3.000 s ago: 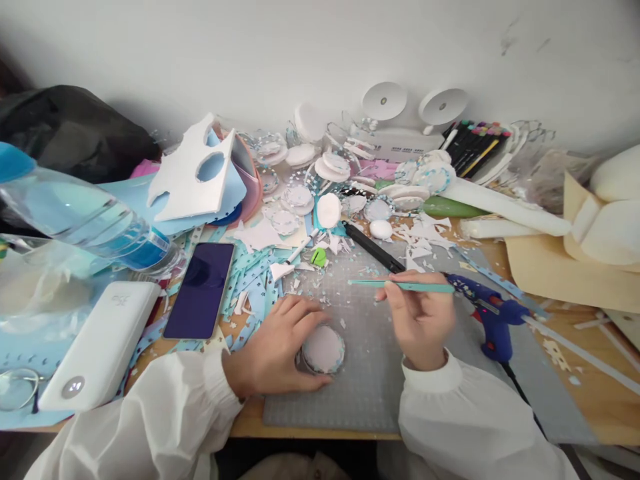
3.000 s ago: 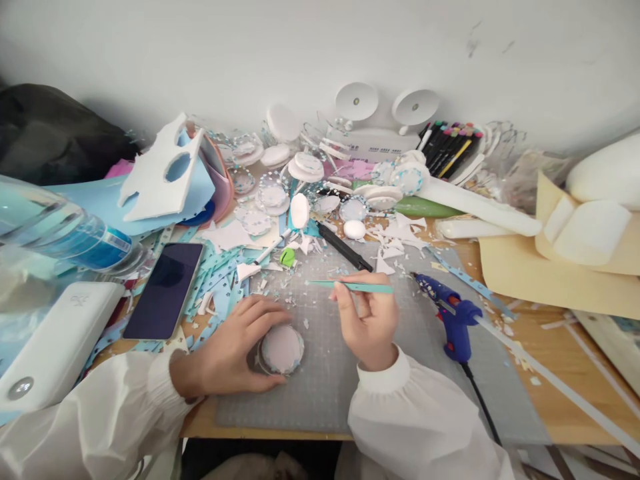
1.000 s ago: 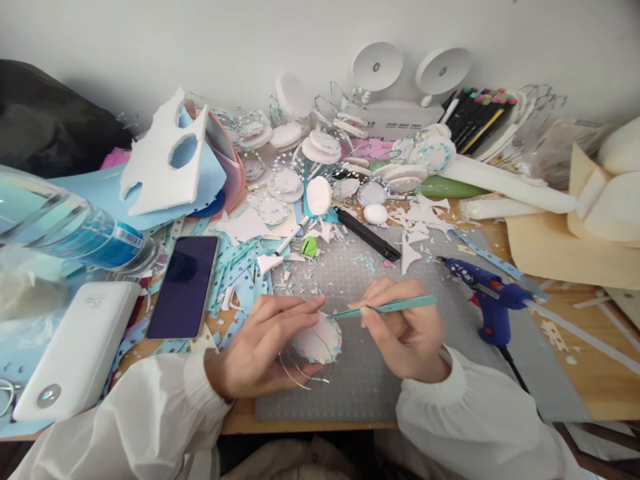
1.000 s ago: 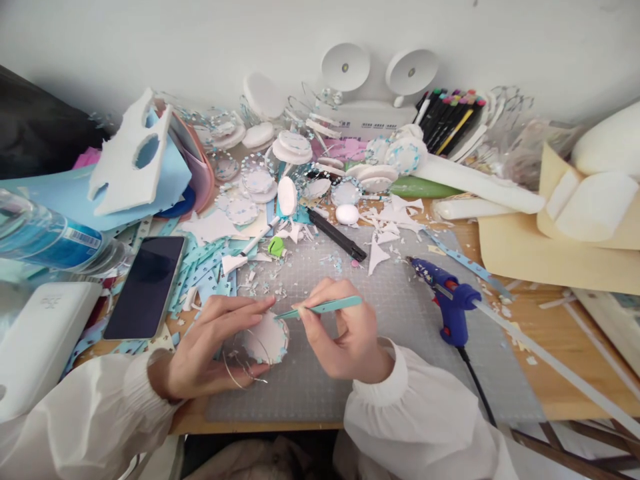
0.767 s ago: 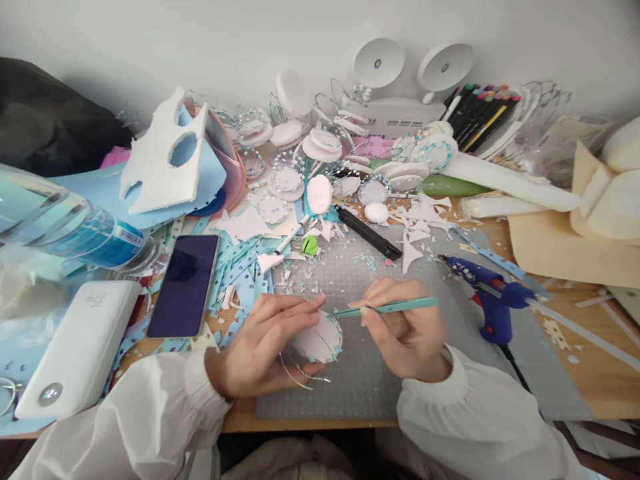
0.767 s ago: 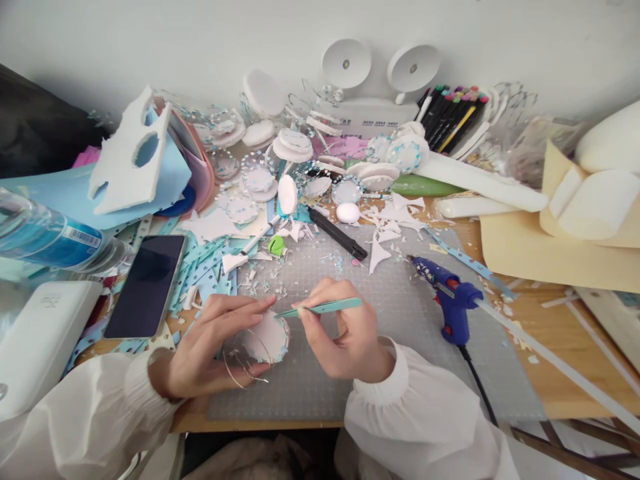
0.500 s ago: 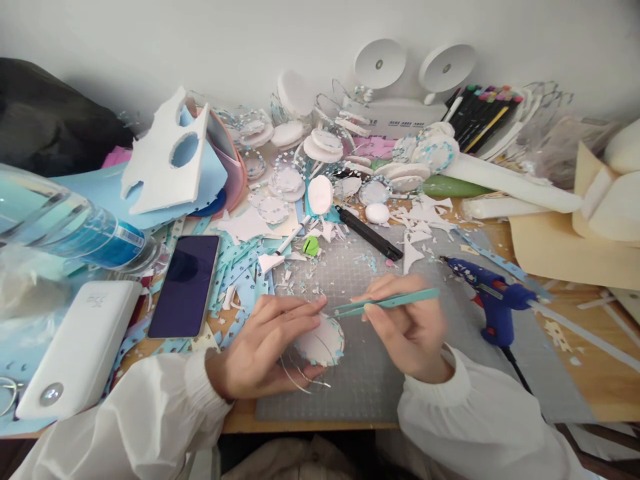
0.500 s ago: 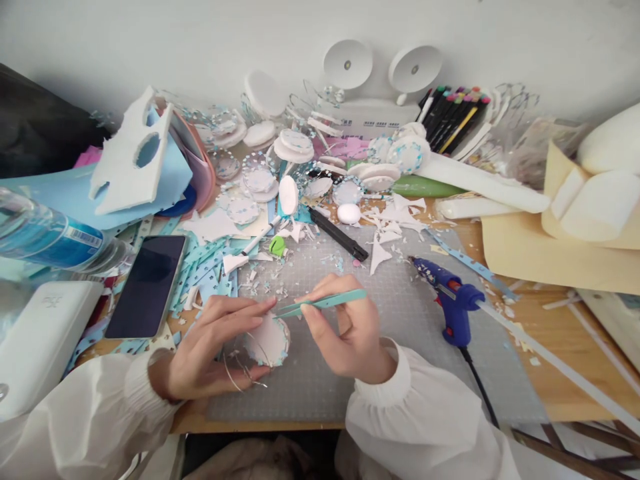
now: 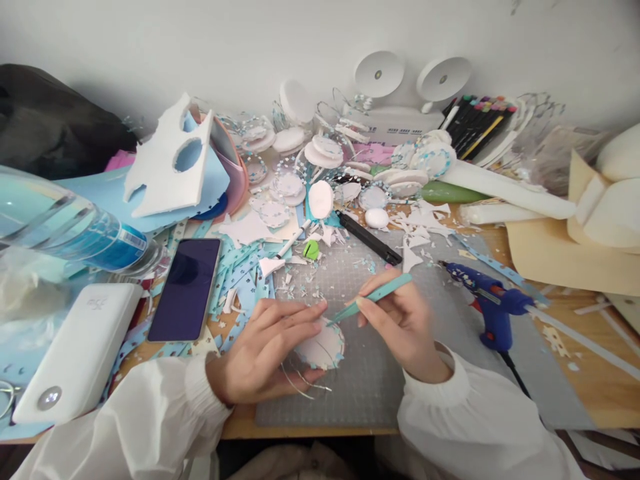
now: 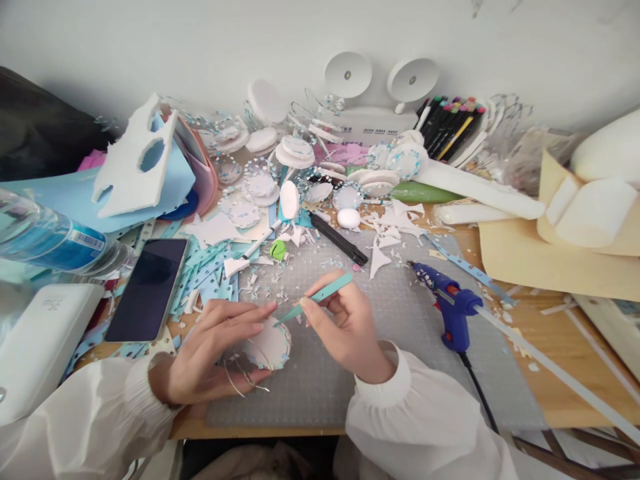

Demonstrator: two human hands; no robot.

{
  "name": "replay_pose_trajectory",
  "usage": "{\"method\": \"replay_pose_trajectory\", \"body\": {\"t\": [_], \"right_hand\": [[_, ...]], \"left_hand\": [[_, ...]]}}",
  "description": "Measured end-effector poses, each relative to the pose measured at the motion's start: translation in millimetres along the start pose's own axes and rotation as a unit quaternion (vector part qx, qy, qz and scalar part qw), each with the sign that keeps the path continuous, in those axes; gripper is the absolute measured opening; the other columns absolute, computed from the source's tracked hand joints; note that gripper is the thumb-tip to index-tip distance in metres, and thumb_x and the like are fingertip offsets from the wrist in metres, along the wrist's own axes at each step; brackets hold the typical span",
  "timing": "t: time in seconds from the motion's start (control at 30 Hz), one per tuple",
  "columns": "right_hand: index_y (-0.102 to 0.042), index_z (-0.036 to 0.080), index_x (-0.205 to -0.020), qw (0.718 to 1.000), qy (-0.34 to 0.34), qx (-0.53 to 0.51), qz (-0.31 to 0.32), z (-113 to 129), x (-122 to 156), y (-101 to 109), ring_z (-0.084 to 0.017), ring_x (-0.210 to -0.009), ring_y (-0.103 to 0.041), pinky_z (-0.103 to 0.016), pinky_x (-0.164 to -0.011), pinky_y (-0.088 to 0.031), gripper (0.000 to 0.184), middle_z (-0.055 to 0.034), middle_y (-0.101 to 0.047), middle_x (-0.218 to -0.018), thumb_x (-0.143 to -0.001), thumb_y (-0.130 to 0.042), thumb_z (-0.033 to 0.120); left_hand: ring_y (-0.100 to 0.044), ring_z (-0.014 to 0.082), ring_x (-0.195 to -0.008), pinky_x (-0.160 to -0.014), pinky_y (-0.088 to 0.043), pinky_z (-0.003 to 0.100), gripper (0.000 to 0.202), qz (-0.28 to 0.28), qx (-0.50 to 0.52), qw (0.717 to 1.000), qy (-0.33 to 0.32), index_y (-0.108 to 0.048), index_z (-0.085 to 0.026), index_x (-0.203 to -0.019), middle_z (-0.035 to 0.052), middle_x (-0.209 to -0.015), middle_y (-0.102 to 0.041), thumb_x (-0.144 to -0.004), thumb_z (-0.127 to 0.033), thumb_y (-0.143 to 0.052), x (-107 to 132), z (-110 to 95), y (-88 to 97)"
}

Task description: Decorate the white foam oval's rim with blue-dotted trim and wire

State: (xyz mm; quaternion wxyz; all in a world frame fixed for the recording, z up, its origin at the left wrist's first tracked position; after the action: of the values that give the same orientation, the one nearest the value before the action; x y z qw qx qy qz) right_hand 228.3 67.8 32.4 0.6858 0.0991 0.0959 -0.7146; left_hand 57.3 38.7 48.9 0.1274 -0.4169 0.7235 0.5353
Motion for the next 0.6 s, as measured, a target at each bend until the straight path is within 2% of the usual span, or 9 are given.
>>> {"method": "replay_pose_trajectory", "body": {"t": [0.2, 0.33, 0.4, 0.5, 0.6], "right_hand": [[-0.06, 0.02, -0.083, 0.997, -0.07, -0.04, 0.001, -19.9, 0.8, 1.0, -0.009, -0.047, -0.058, -0.022, -0.044, -0.05, 0.011, 0.0039, -0.061, -0.065, -0.087, -0.068, 0.028], [-0.06, 0.02, -0.084, 0.99, -0.115, -0.075, 0.027, -31.3, 0.8, -4.3, -0.01, -0.048, -0.059, -0.022, -0.045, -0.049, 0.015, 0.0041, -0.061, -0.063, -0.086, -0.068, 0.032], [-0.059, 0.02, -0.082, 0.986, -0.138, -0.093, 0.02, -35.4, -1.0, -3.6, -0.01, -0.048, -0.057, -0.023, -0.045, -0.048, 0.018, 0.0044, -0.059, -0.062, -0.084, -0.069, 0.035], [-0.058, 0.02, -0.08, 0.983, -0.15, -0.103, -0.035, -39.9, -6.2, 8.9, -0.01, -0.048, -0.056, -0.023, -0.046, -0.046, 0.02, 0.0049, -0.057, -0.061, -0.081, -0.071, 0.035], [-0.058, 0.02, -0.081, 0.985, -0.11, -0.067, -0.117, -39.7, -12.2, 31.6, -0.011, -0.051, -0.056, -0.024, -0.048, -0.045, 0.018, 0.0047, -0.057, -0.062, -0.082, -0.07, 0.033]], "left_hand": [[-0.063, 0.028, -0.109, -0.087, -0.049, 0.039, 0.056, 0.001, 0.01, 1.0, -0.014, -0.05, -0.012, -0.127, 0.021, -0.125, -0.068, -0.082, -0.034, -0.075, 1.7, -2.4, -1.5], [-0.064, 0.0264, -0.108, -0.087, -0.05, 0.038, 0.055, 0.008, 0.02, 1.0, -0.004, -0.049, -0.014, -0.129, 0.0197, -0.123, -0.069, -0.084, -0.034, -0.073, 1.6, -1.2, -2.4], [-0.064, 0.0265, -0.107, -0.086, -0.05, 0.038, 0.054, 0.008, 0.026, 1.0, 0.003, -0.048, -0.014, -0.13, 0.02, -0.122, -0.068, -0.085, -0.034, -0.071, 2.5, 0.7, -2.1], [-0.064, 0.0274, -0.104, -0.085, -0.051, 0.039, 0.056, 0.0, 0.027, 0.999, 0.018, -0.048, -0.015, -0.131, 0.0196, -0.117, -0.067, -0.085, -0.035, -0.071, 4.6, 4.8, -0.3], [-0.064, 0.0271, -0.1, -0.084, -0.052, 0.039, 0.058, -0.004, 0.03, 0.999, 0.023, -0.048, -0.015, -0.131, 0.0169, -0.111, -0.066, -0.083, -0.034, -0.073, 4.7, 6.6, 1.4]]}}
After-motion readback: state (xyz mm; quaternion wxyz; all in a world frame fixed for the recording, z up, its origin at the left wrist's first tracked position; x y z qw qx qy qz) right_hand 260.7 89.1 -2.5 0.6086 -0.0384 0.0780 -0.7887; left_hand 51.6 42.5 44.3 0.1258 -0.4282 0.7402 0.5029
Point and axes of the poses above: each hand's wrist, its own x-axis away from the middle knuckle, its own y-axis out of the back of the hand, z = x × y, the point moved 9 cm from there along -x, towards the middle knuckle
